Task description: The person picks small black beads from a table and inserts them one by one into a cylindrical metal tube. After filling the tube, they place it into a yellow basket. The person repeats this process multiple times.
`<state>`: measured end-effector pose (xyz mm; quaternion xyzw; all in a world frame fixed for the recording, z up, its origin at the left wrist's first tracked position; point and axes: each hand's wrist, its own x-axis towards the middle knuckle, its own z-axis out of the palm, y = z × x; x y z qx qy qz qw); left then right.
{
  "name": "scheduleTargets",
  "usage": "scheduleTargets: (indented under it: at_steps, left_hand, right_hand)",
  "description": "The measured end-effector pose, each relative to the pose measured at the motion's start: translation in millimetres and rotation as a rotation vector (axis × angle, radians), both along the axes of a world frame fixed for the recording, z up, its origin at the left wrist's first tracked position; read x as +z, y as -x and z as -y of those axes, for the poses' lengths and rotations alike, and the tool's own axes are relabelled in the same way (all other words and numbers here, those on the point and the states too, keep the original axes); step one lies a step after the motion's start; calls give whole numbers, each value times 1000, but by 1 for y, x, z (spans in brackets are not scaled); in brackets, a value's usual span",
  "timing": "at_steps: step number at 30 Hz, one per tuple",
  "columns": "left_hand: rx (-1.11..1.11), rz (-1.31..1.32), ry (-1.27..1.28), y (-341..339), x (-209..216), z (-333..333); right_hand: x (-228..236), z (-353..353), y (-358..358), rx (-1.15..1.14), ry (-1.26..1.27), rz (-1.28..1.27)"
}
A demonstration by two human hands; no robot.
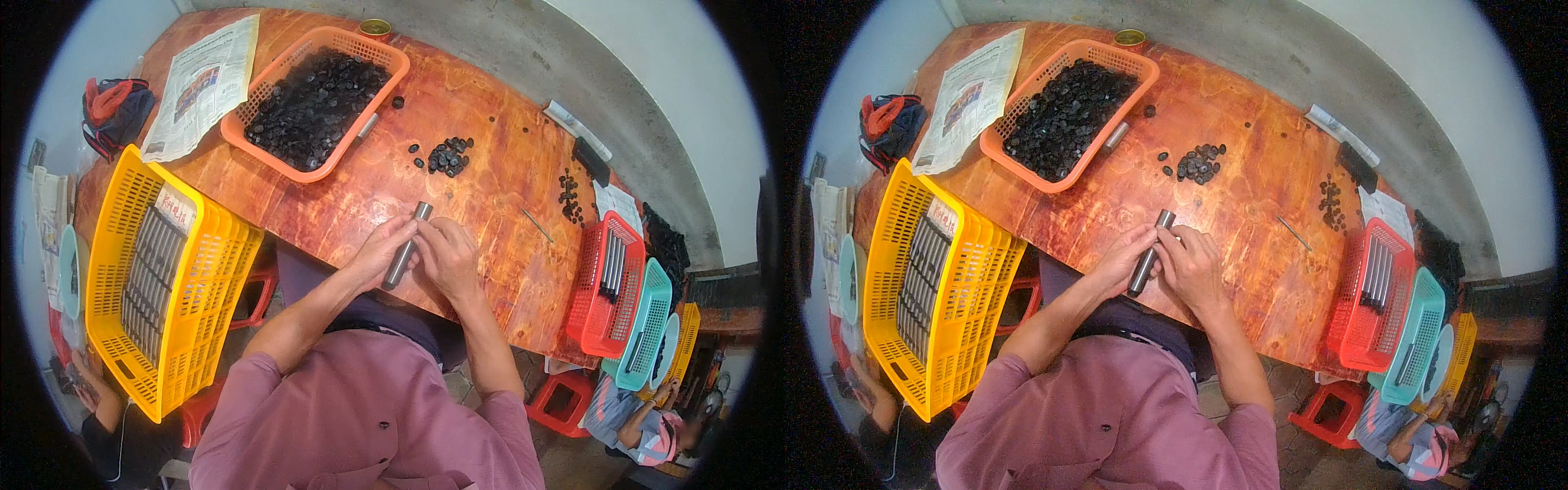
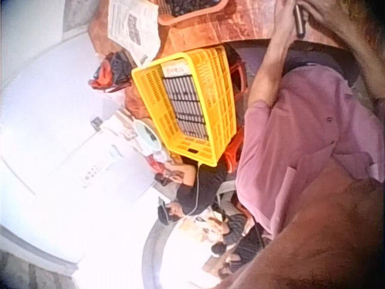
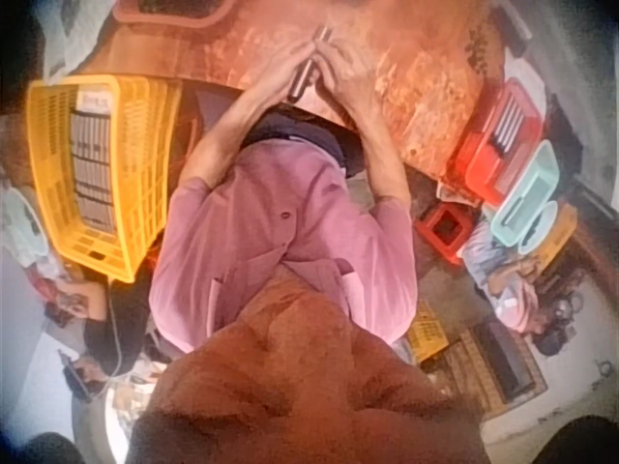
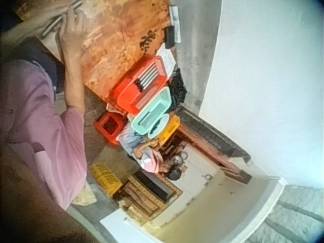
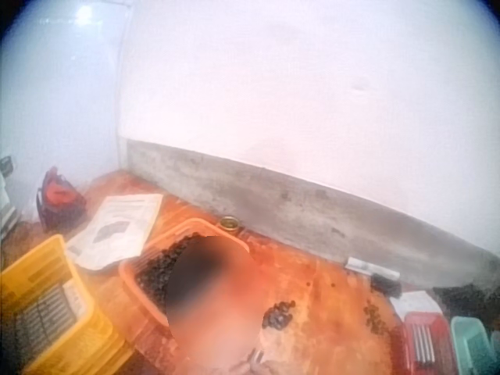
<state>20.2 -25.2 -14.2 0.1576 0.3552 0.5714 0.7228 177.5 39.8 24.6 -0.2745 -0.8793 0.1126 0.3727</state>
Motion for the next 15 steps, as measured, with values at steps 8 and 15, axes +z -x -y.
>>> scheduleTargets:
  at_steps: [8, 15]
  left_hand:
    - [-220, -39, 129, -14, 27, 18]
    - [-318, 29, 190, -17, 24, 20]
  right_hand:
    - [1, -1, -18, -49, 1177, -366]
    - [-2, 4, -22, 19, 1304, -378]
